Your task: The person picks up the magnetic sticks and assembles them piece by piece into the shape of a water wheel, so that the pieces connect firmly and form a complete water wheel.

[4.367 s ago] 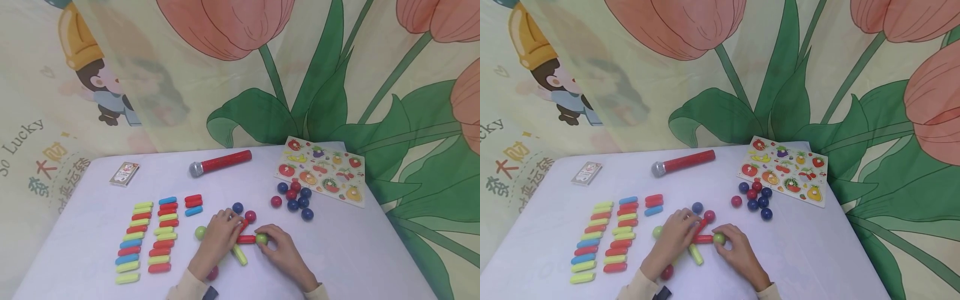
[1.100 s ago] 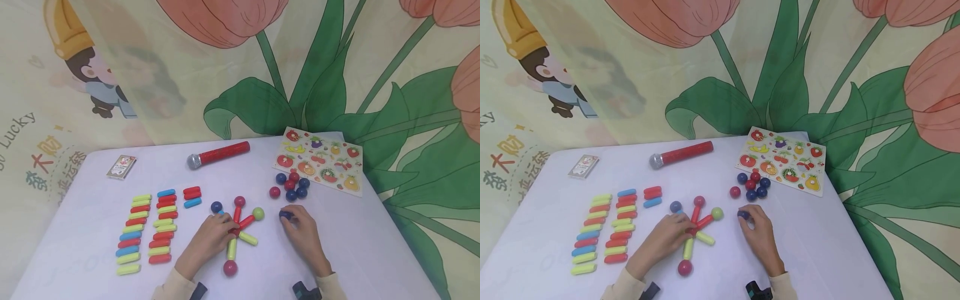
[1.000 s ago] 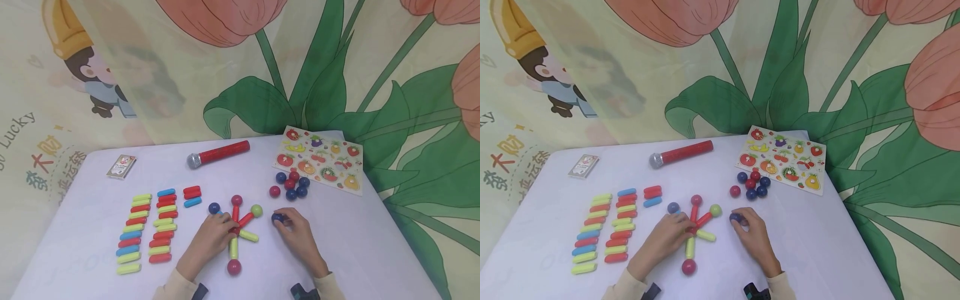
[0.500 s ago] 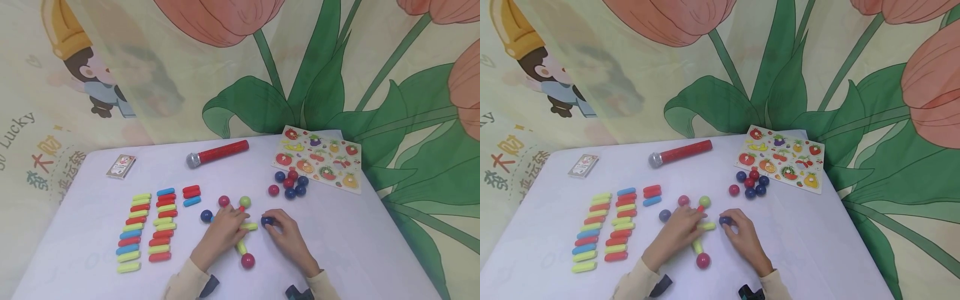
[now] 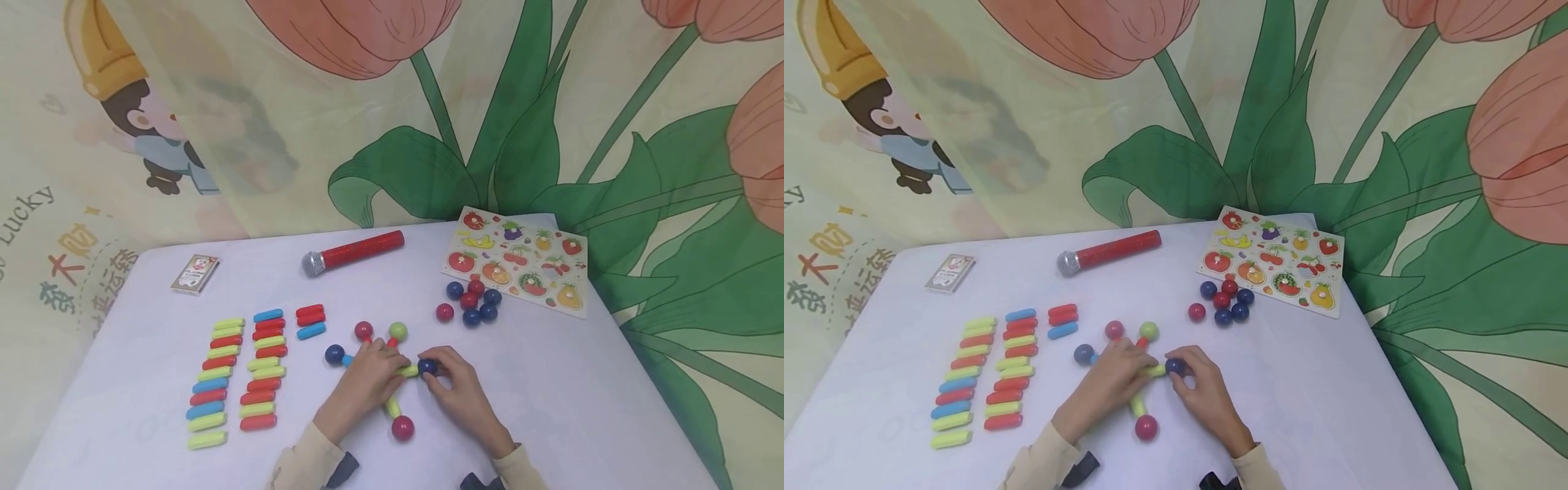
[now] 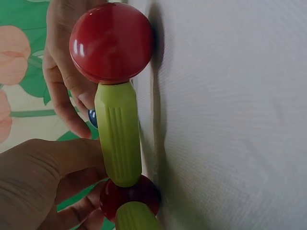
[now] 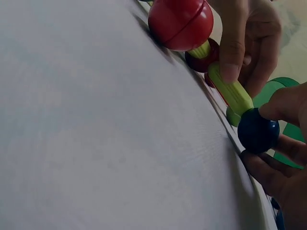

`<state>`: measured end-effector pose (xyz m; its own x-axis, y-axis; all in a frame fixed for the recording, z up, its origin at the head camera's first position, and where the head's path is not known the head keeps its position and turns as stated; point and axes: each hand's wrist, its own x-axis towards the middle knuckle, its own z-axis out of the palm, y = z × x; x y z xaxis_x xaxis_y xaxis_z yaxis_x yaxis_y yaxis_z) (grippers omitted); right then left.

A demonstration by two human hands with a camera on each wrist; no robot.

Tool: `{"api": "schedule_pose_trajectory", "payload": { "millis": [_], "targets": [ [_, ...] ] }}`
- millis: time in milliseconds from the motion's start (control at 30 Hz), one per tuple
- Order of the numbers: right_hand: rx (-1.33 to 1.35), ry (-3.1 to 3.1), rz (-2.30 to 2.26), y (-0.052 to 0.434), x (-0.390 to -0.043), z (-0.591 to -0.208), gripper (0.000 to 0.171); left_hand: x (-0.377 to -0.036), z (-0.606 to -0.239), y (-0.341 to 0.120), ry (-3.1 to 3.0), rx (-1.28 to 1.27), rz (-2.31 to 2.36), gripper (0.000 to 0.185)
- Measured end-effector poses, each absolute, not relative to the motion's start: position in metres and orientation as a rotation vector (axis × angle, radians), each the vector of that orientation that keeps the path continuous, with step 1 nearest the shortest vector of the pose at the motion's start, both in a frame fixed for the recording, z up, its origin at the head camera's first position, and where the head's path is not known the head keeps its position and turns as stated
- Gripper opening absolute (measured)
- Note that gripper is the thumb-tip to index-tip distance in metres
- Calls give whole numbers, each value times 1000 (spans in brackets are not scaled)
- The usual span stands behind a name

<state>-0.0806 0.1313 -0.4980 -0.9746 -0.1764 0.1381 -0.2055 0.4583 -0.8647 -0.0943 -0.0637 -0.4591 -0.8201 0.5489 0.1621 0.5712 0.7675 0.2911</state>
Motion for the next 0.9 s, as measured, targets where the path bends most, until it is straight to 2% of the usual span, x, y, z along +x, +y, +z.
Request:
{"api": "schedule_pose_trajectory", "payload": {
  "millis": [233,433,567,733,900],
  "targets": [
    [364,-2700,1457,128,-78,-498,39,-94,-451,-79,-2874,-837,-634,26],
    [382,-2711,1357,127,-79,-498,37,-106,-438,-137,-2821,-339,-797,30],
    [513,-2652,1231,124,-83,-496,35,-116,-439,-167,-2902,-86,-731,37],
    [719,-2605,1147,112,-89,-490,35,-121,-451,-181,-3079,-28,-648,45],
    [851,-2598,1100,100,-99,-478,34,-122,-463,-181,-3075,-61,-598,42]
  ]
}}
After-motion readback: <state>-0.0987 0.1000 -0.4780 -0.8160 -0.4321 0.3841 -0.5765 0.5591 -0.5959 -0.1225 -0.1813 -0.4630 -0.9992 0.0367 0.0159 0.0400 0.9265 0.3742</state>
